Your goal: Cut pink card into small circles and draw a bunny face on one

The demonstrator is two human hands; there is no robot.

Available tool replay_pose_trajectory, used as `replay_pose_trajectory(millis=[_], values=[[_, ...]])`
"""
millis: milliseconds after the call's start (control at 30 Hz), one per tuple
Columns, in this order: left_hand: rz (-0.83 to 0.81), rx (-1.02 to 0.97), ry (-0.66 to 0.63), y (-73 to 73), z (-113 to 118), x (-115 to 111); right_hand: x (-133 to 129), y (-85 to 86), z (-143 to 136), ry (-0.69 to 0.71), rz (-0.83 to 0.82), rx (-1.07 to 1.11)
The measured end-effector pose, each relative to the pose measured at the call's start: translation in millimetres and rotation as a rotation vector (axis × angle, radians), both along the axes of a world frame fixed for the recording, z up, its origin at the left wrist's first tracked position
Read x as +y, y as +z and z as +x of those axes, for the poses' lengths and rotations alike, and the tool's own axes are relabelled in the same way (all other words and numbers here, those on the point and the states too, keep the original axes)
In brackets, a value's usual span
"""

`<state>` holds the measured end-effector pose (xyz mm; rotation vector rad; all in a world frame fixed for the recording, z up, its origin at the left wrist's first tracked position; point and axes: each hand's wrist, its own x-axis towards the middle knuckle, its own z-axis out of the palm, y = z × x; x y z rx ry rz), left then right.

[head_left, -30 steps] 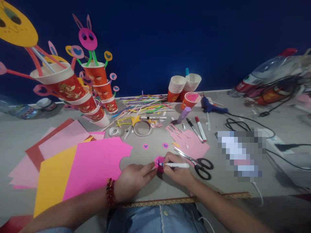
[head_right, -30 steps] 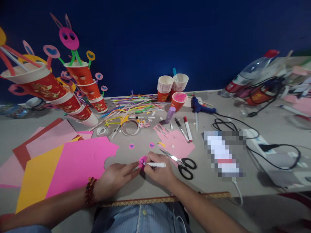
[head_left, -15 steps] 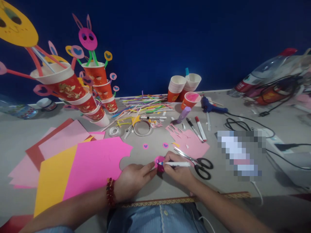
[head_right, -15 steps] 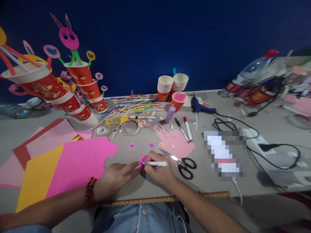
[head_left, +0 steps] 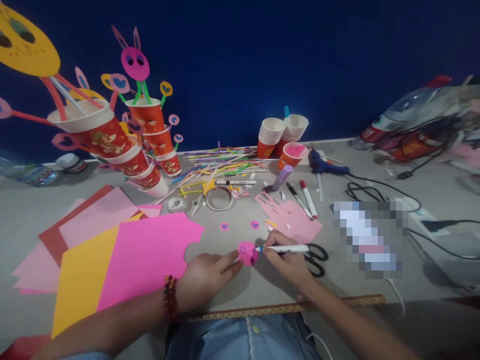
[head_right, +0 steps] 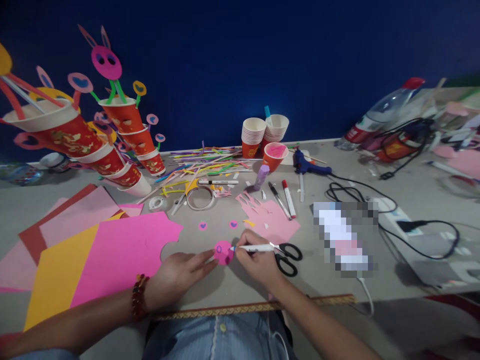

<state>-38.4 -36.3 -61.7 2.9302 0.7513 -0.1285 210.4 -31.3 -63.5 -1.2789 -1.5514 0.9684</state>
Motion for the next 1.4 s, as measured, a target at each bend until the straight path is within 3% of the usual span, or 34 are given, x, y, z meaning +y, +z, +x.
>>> replay_pose_trajectory(millis=[467, 1400], values=[[0.021, -0.016, 0.002, -0.2, 0.4, 0.6, -2.9, 0.8, -9.8, -0.029, 0.078, -0.132], [0.045, -0.017, -0.007, 3.3, 2.5, 0.9, -3.0, -0.4, -9.4, -0.003, 0.053, -0.189]])
